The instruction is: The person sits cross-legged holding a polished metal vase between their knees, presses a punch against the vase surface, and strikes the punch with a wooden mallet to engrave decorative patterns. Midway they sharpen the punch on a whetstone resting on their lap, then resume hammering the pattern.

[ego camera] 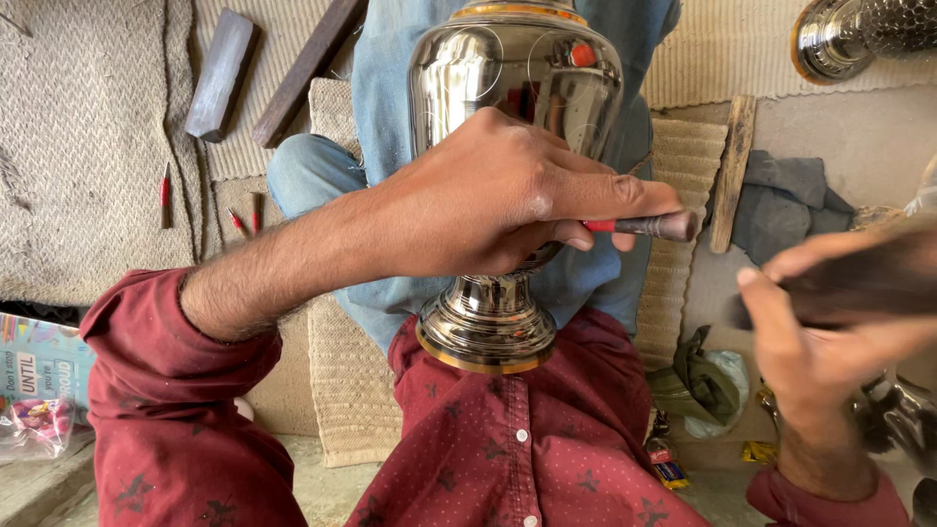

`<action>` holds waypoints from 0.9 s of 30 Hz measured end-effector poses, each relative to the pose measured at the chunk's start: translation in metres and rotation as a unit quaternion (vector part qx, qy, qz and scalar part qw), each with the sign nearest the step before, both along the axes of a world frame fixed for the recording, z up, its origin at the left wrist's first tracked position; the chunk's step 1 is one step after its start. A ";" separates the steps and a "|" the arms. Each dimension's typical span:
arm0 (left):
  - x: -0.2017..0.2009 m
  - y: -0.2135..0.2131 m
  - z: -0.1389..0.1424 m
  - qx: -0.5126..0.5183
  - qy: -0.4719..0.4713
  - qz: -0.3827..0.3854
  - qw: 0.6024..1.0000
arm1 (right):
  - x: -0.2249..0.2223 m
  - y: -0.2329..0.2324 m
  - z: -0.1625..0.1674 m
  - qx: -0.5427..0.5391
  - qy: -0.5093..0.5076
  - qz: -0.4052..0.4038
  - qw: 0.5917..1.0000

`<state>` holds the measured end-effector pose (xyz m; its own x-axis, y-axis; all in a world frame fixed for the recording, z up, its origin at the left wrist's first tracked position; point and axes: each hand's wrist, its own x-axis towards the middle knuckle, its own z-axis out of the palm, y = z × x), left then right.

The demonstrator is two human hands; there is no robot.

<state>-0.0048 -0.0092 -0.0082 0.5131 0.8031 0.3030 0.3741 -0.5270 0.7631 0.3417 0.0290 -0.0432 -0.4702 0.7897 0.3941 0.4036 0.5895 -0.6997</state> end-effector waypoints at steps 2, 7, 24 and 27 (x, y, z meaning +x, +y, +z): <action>-0.001 -0.004 0.002 0.021 -0.003 0.020 1.000 | -0.009 0.005 0.011 0.171 -0.187 0.077 0.964; 0.005 -0.023 0.005 0.041 -0.046 0.120 0.991 | -0.013 0.009 0.032 -0.182 -0.052 -0.021 0.982; 0.011 -0.032 -0.006 0.030 -0.067 0.175 0.982 | -0.015 0.029 0.053 -0.158 -0.206 0.004 0.966; 0.015 -0.041 -0.008 0.038 -0.073 0.211 0.974 | -0.007 0.040 0.049 -0.183 -0.201 0.015 0.962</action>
